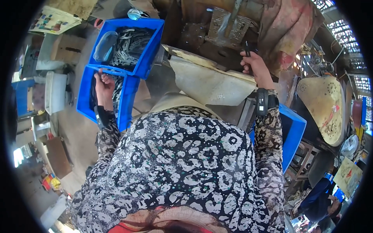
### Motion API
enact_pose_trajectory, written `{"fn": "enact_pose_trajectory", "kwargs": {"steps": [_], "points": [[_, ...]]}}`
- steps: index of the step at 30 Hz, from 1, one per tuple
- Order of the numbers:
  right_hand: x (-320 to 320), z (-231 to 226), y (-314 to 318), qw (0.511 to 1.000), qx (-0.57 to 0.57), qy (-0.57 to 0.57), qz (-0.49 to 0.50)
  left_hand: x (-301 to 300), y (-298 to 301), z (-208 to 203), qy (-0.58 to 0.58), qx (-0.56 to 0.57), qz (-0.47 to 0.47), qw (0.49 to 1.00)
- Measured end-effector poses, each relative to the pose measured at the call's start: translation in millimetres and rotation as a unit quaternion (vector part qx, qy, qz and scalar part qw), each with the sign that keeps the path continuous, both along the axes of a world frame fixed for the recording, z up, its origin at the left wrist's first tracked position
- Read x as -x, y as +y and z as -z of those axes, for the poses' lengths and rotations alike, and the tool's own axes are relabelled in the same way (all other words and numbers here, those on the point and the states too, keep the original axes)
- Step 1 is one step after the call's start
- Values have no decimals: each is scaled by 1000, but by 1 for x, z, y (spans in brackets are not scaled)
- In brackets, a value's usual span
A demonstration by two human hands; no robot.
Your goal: The person picks up metal pieces from a blue bin, holds them against a grinding wheel, and places them into another blue bin. Then, the person dips a brush into a bucket of liquid and applies it to the metal pieces.
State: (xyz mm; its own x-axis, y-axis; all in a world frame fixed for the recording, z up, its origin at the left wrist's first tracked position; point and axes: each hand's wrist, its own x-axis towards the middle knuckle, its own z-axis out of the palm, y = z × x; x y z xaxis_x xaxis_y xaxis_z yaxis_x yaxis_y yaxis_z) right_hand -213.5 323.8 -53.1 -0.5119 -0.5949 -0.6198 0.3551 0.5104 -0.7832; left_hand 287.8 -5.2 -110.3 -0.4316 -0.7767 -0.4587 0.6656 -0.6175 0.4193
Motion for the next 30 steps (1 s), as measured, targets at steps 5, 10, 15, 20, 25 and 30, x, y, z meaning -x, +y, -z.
{"fn": "enact_pose_trajectory", "kwargs": {"steps": [5, 10, 15, 20, 25, 30], "points": [[-4, 3, -3, 1000, 8, 10, -15, 68, 5, -35, -54, -39, 88, 994], [-8, 11, -8, 998, -10, 59, -18, 150, 30, -73, -102, -12, 247, 963], [-15, 3, -13, 994, -26, 93, 48, 215, 57, -86, -135, 159, 382, 901], [-20, -17, -17, 988, -19, 135, 76, 262, 61, -78, -285, 523, 358, 719], [-18, -69, -46, 968, 15, 191, 160, 293, 45, -52, -360, 786, 105, 491], [43, -91, -77, 874, 13, 458, 159, 298, 53, -46, -377, 790, 171, 453]]}}
